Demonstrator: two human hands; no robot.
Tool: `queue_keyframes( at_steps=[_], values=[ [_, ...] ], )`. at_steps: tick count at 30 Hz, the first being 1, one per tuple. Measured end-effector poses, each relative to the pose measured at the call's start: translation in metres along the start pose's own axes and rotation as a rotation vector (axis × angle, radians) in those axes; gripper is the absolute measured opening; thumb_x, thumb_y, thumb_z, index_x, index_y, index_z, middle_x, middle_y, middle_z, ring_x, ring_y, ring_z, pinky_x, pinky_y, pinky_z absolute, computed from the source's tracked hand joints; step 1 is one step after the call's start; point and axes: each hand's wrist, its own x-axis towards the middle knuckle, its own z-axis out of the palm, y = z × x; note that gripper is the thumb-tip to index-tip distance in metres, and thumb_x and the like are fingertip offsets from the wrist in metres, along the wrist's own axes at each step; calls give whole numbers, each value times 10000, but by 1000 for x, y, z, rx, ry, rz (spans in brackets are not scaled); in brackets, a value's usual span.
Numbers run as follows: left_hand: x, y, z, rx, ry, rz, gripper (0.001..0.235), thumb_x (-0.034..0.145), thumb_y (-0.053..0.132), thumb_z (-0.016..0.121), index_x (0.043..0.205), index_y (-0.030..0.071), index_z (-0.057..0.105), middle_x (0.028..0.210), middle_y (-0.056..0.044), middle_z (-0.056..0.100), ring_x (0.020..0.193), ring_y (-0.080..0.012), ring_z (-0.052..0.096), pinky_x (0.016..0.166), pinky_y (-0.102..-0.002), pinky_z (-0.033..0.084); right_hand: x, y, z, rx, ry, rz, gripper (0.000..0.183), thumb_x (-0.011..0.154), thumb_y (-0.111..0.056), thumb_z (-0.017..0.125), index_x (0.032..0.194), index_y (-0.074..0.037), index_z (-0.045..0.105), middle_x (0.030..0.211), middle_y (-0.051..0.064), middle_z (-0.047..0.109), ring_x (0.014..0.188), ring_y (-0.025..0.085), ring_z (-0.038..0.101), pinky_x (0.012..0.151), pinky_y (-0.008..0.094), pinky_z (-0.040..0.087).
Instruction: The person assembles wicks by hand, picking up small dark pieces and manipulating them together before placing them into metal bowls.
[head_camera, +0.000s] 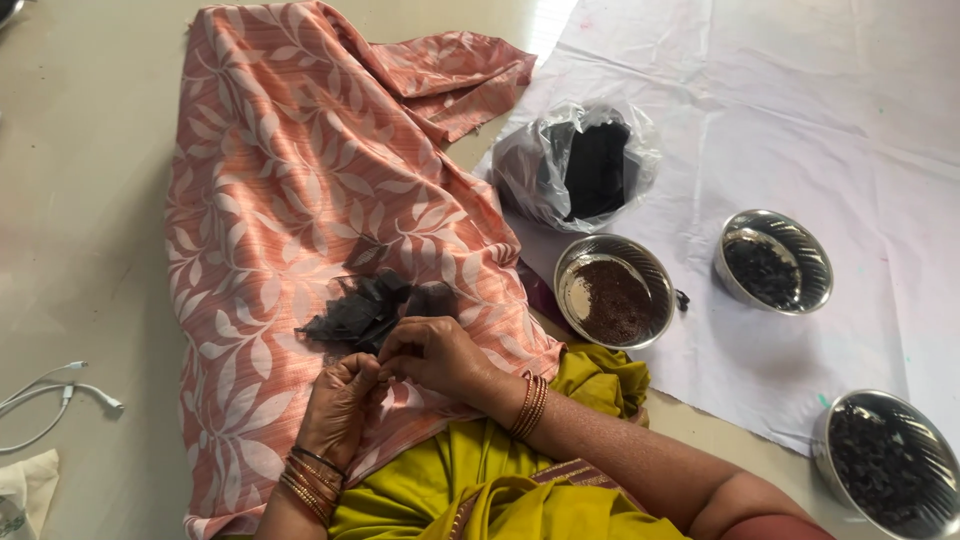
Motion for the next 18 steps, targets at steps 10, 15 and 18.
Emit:
queue_keyframes(
  at_steps=[10,15,18],
  values=[
    [-11,21,26,4,71,-3,576,963,508,624,1054,-55,707,769,-5,554,666,-118,563,566,-213,489,-18,47,-64,-40,107,151,242,830,66,730,1050,-31,699,902,66,749,822,139,754,682,276,619],
    [-14,24,33,6,89,-71,614,906,550,614,1062,-40,686,751,-6,523,653,-122,544,446,-249,394,-87,86,-185,-562,796,-5,66,991,-16,727,1044,18,748,976,114,746,859,156,699,757,271,548],
    [-11,23,31,13,84,-57,630,915,564,600,1055,-43,688,753,-2,520,650,-120,538,440,-245,382,-143,99,-234,-227,942,404,71,958,-84,717,984,-24,746,849,69,740,646,105,682,536,245,548]
  ],
)
